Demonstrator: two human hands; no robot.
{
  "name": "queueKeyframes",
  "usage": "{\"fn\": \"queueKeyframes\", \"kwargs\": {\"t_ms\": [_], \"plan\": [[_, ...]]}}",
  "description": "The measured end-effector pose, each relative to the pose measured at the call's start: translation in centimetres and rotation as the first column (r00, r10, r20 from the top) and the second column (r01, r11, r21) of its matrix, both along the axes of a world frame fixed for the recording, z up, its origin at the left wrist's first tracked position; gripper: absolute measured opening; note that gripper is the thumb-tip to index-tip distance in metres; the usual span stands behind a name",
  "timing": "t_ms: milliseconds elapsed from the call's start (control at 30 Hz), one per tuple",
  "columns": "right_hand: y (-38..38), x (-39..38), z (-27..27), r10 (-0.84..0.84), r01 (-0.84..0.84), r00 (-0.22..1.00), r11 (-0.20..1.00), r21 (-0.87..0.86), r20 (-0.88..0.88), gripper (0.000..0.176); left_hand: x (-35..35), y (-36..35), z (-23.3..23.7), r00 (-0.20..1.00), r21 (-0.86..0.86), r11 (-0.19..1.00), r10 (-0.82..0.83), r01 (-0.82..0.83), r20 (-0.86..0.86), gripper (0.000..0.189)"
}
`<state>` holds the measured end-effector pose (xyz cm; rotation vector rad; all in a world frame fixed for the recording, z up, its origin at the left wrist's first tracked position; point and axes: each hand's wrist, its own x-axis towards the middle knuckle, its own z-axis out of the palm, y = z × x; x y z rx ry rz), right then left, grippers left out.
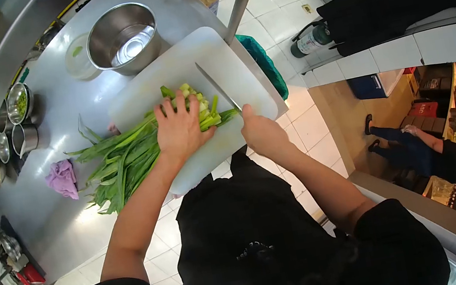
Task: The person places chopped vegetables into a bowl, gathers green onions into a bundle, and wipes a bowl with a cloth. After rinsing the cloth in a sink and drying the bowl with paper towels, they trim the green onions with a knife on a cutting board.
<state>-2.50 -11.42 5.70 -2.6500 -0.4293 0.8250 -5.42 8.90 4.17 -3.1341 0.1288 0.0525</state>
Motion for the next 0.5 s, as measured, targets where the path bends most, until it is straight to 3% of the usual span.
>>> {"fn": "queueKeyframes", "kwargs": {"t_ms": [100, 267, 333, 400, 500], "plan": [[0.4, 2.3, -1.2, 0.004, -0.007, 0.998, 0.999, 0.054, 0.056, 0.025, 0.1, 0.3, -0.3, 0.999, 0.005, 1.0, -0.027, 0.027, 0.02, 0.087], [-0.2, 0.3, 1.8, 0.006, -0.005, 1.0, 1.0, 0.027, -0.004, 0.027, 0.1, 0.3, 0.0, 0.999, -0.002, 1.0, -0.023, 0.023, -0.035, 0.084], [0.4, 0.0, -1.1, -0.024, 0.024, 0.999, 1.0, -0.008, 0.029, 0.025, 0.2, 0.4, -0.3, 1.0, -0.005, 1.0, -0.023, 0.023, -0.01, 0.084], [0.5, 1.2, -3.1, -0.003, -0.006, 0.995, 0.996, 0.087, 0.103, 0.024, 0.2, 0.4, -0.3, 1.0, -0.006, 1.0, -0.023, 0.023, 0.003, 0.084], [0.1, 1.7, 1.0, 0.003, -0.005, 1.0, 0.996, 0.091, 0.016, 0.022, 0.2, 0.5, 0.1, 0.999, -0.009, 1.0, -0.026, 0.025, -0.029, 0.086]]}}
